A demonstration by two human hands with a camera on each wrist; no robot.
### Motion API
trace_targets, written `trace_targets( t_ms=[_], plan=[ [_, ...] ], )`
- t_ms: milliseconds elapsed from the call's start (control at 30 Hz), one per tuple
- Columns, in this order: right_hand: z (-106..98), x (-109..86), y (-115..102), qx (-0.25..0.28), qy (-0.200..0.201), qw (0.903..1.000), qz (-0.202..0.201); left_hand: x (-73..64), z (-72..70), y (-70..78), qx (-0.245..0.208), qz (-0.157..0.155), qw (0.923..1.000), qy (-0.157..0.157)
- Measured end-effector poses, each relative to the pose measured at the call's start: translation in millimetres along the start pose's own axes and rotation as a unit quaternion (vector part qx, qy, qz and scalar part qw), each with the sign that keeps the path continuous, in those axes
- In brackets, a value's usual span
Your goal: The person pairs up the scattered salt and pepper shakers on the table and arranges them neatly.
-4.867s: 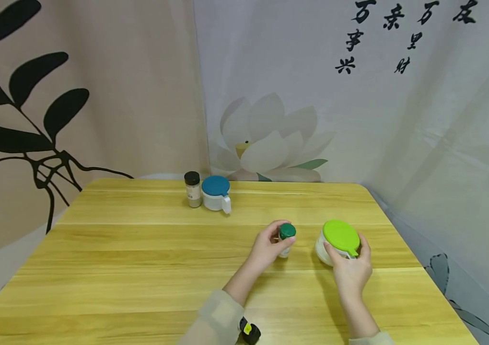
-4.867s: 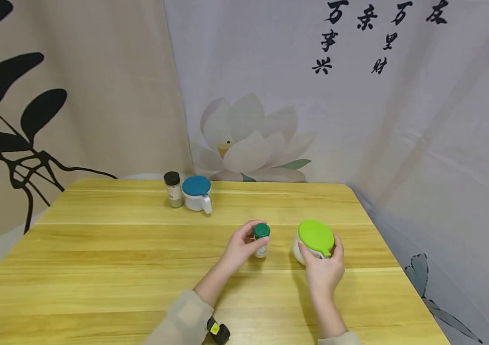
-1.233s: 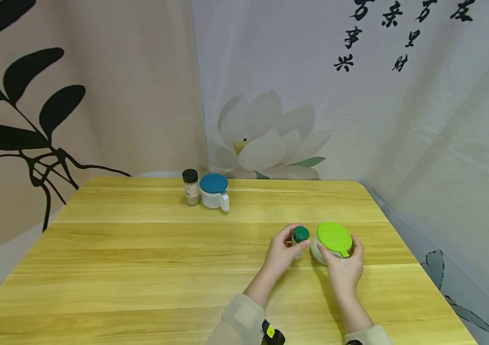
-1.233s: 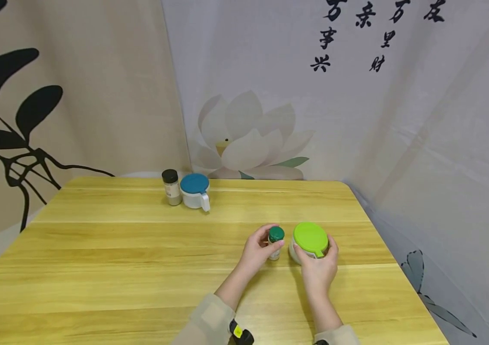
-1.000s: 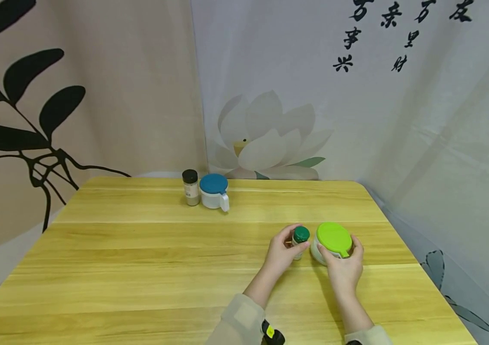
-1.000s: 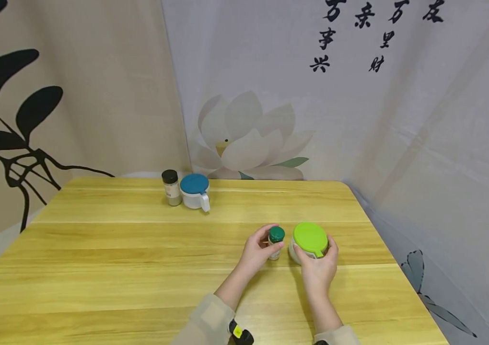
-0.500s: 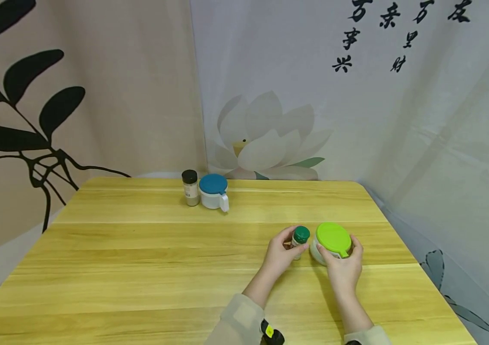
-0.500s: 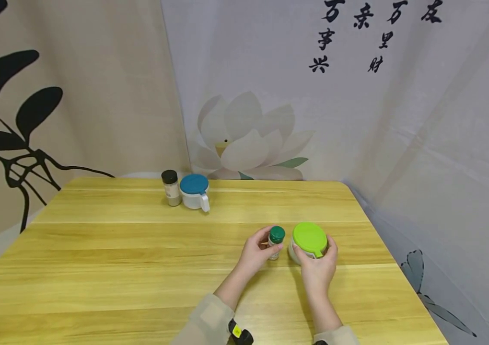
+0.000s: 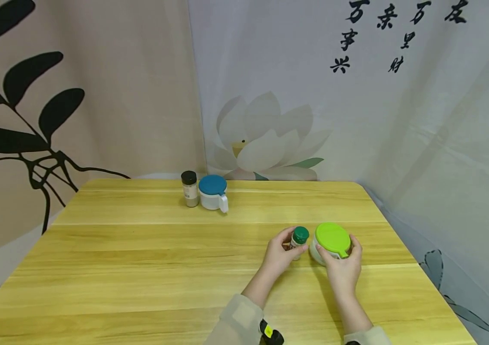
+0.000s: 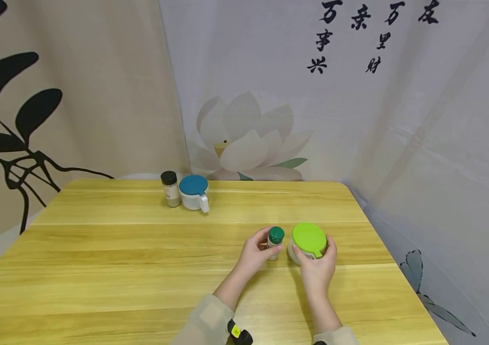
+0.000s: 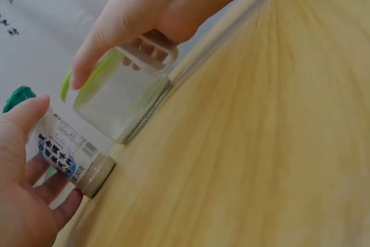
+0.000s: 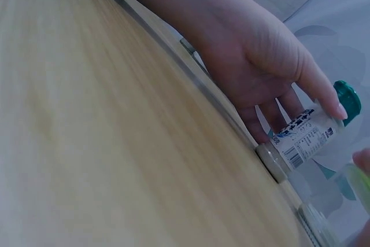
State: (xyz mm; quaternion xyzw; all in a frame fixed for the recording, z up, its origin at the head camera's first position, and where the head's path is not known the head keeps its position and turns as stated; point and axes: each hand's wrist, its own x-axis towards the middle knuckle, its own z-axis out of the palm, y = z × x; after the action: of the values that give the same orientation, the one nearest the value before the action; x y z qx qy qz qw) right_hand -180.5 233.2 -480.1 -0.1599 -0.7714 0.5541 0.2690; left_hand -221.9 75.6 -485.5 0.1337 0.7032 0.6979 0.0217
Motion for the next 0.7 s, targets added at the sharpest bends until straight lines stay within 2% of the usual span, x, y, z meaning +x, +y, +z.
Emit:
trace_targets(
  t_ms=[333,700],
  plan=[
    [0.6,-0.6,0.1,0.004,0.003,1.0000,-0.002,-1.3,-1.7,-0.9,-0.004,-0.006,1.0000,-0.006],
    [0.6,0.3,0.0,0.027,0.010,0.9992,-0.028,0.3,-6.7,-1.3,0.005,-0.005,0.9999,-0.014]
  ],
)
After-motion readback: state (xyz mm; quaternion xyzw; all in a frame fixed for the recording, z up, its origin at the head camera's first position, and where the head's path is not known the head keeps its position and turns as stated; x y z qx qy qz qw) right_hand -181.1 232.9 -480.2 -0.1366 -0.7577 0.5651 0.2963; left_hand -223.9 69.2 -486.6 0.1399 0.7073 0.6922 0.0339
